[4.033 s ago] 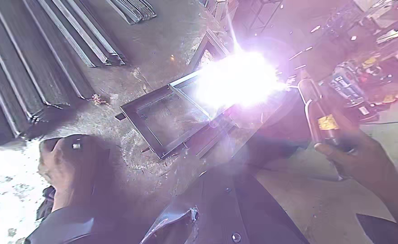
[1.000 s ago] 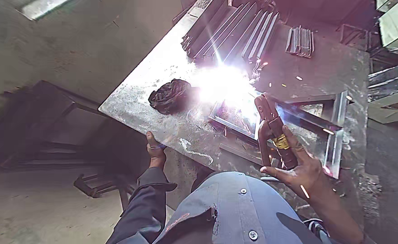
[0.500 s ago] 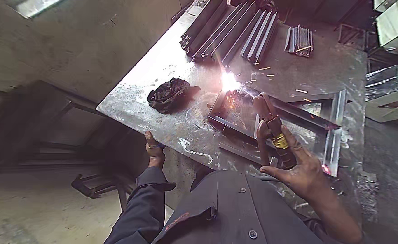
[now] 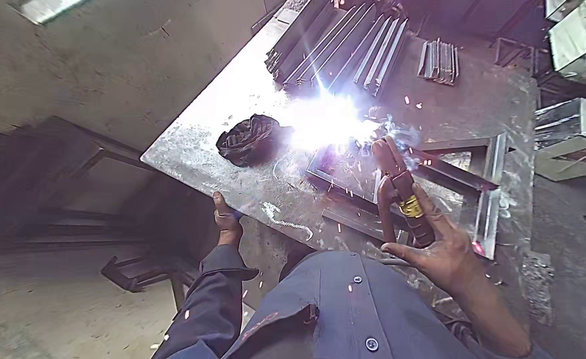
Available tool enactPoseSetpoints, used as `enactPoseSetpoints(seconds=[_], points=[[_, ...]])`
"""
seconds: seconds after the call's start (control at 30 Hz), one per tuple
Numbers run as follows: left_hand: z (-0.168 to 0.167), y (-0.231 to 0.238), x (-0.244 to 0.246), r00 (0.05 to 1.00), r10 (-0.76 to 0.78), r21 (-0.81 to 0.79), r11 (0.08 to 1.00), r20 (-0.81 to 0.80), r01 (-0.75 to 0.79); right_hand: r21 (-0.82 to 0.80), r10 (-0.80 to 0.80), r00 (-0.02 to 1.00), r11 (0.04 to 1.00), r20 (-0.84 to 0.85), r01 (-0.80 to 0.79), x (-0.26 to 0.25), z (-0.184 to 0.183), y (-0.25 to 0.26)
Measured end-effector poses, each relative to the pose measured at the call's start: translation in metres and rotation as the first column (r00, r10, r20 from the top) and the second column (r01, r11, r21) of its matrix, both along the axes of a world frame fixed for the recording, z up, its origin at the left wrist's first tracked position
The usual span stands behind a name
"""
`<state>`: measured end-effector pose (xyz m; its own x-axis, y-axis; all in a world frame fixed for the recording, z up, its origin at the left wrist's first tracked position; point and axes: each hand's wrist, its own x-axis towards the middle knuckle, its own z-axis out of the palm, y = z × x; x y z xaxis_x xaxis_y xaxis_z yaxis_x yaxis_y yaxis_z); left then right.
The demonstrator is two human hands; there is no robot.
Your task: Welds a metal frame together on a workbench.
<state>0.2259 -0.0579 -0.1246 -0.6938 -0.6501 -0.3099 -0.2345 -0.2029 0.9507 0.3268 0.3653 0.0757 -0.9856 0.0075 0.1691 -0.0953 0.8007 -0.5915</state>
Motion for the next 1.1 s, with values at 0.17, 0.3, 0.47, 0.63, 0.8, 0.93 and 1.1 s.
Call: enactPoseSetpoints(seconds=[0.17, 0.3, 0.47, 0.63, 0.8, 0.93, 1.1], points=[[-0.008, -0.003, -0.001, 0.999, 0.005, -0.006, 1.000, -0.051, -0.005, -0.001, 0.016, 1.000, 1.000, -0.011, -0.016, -0.001, 0.001, -0.001], [-0.004, -0.001, 0.000, 0.999, 0.007, -0.005, 1.000, -0.045, -0.007, 0.011, -0.005, 1.000, 1.000, 0.005, 0.005, -0.001, 0.001, -0.002], [-0.007, -0.002, -0.002, 0.999, 0.021, 0.015, 1.000, -0.045, -0.020, 0.047, -0.014, 1.000, 0.999, -0.004, 0.014, -0.001, 0.001, -0.002], [-0.003, -0.001, -0.001, 1.000, 0.024, 0.025, 0.999, -0.013, -0.024, -0.010, -0.005, 1.000, 1.000, 0.009, 0.005, -0.003, 0.000, 0.000], [-0.001, 0.000, -0.001, 0.999, 0.014, 0.020, 1.000, -0.031, -0.013, -0.021, 0.014, 1.000, 1.000, -0.003, -0.014, -0.004, -0.002, 0.001], [-0.001, 0.001, 0.000, 0.999, 0.025, -0.030, 0.999, -0.041, -0.026, -0.011, 0.006, 1.000, 1.000, 0.004, -0.006, -0.003, 0.001, -0.001], [0.001, 0.003, 0.000, 0.999, 0.024, -0.007, 1.000, -0.047, -0.024, -0.023, 0.013, 1.000, 1.000, 0.017, -0.012, -0.002, 0.003, -0.002]])
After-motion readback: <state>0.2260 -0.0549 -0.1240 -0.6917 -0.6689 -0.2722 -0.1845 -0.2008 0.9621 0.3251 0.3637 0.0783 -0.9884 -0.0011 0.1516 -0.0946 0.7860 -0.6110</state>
